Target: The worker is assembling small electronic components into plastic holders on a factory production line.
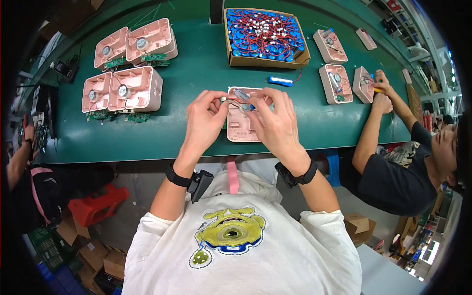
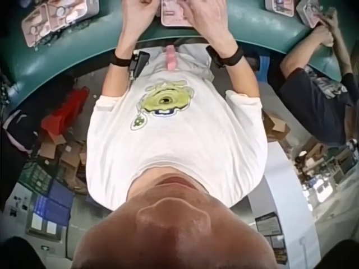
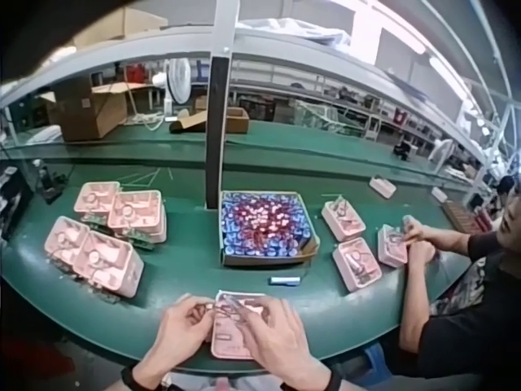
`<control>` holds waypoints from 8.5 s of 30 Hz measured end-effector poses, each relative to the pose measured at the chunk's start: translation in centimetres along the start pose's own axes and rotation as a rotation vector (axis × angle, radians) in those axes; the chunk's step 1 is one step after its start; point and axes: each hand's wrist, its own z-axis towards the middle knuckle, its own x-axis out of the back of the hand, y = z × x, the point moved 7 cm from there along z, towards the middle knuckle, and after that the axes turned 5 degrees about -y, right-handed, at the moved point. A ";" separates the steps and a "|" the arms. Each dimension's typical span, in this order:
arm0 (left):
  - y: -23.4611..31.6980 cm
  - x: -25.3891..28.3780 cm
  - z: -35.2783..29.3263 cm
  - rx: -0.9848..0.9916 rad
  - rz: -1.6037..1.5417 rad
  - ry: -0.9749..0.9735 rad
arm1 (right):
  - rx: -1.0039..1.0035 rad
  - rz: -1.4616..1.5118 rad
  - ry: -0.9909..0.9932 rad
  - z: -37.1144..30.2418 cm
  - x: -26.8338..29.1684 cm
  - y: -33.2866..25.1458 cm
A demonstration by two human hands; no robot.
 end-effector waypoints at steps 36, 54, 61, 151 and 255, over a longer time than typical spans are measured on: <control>3.0 -3.1 -5.0 0.140 0.120 -0.277 | 0.129 0.112 -0.115 2.0 -1.7 2.2; 2.1 -4.3 -8.8 -0.435 0.346 -0.134 | -0.367 0.201 -0.204 -3.2 -2.1 2.5; 0.4 -3.1 -8.5 -0.200 -0.124 -0.010 | -0.352 0.166 -0.210 -3.9 -1.8 2.6; 5.4 0.8 -1.7 -0.608 0.393 -0.082 | -0.630 1.282 0.186 -0.1 -1.2 11.1; 2.4 -0.1 1.9 -0.021 -0.117 -0.109 | -0.543 1.250 0.364 -2.3 2.8 15.1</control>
